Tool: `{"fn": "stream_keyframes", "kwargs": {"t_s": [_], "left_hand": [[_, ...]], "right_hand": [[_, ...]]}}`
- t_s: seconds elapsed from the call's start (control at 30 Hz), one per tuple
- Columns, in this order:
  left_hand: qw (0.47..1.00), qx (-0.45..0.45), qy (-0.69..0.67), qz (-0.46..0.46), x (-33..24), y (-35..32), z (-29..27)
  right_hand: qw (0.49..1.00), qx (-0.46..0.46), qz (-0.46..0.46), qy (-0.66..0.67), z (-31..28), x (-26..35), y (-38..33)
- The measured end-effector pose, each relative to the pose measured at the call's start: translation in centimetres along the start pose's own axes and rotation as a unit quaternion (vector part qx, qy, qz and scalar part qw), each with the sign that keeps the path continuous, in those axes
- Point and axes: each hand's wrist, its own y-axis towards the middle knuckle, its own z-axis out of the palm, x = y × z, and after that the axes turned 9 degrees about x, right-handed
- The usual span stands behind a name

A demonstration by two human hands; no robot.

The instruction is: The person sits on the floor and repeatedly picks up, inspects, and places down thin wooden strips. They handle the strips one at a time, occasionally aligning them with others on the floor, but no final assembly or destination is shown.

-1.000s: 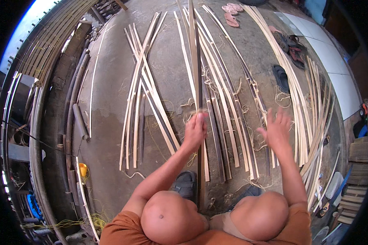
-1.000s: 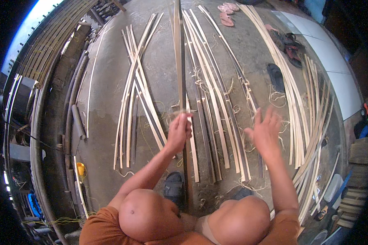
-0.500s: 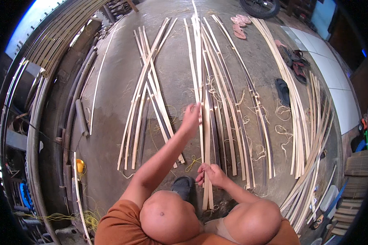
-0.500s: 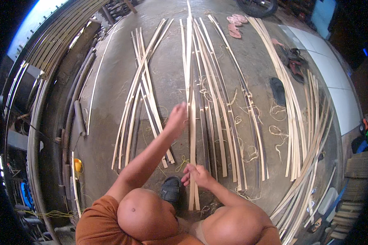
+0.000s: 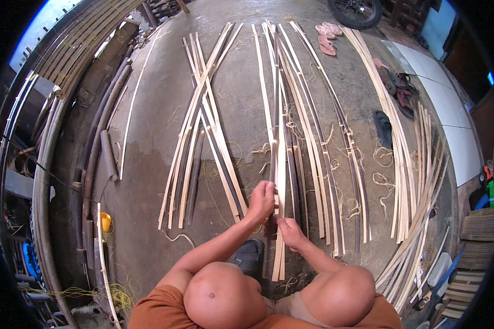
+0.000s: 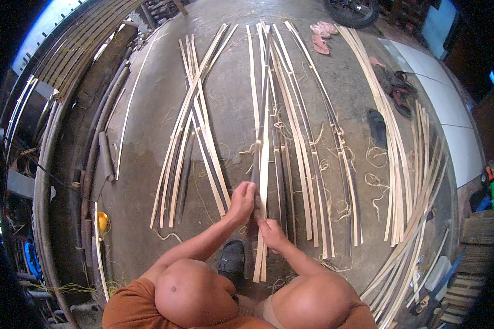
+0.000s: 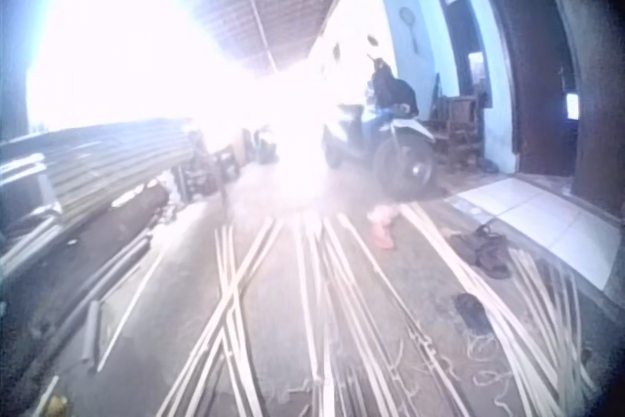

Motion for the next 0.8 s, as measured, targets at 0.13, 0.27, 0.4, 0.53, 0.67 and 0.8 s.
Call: {"fn": "stream_keyframes", "kwargs": {"t_s": [0.13, 0.27, 0.4, 0.53, 0.67, 0.8], "left_hand": [[0.988, -0.079, -0.114, 0.072, -2.2, 0.4, -3.3], [0.979, -0.139, -0.061, 0.133, -2.8, 2.6, -7.7], [0.975, -0.202, 0.0, 0.09, -1.0, 7.1, -11.9], [0.929, -0.316, 0.186, 0.058, 5.7, 13.4, -20.6], [0.969, -0.231, 0.072, -0.049, 3.1, 14.9, -17.6], [0.894, -0.32, 0.314, -0.02, 3.4, 15.1, -17.7]], "right_hand": [[0.996, -0.043, 0.004, -0.073, -0.6, -0.3, 0.2], [0.993, -0.052, 0.019, -0.106, -1.2, -0.4, -0.4], [0.992, -0.053, 0.015, -0.116, -1.0, -1.9, -0.7], [0.991, -0.026, -0.018, -0.131, 1.2, -1.9, -0.3], [0.986, -0.051, 0.003, -0.16, -0.7, -2.4, -1.1], [0.987, -0.048, 0.009, -0.152, 0.5, -2.2, -0.6]]}}
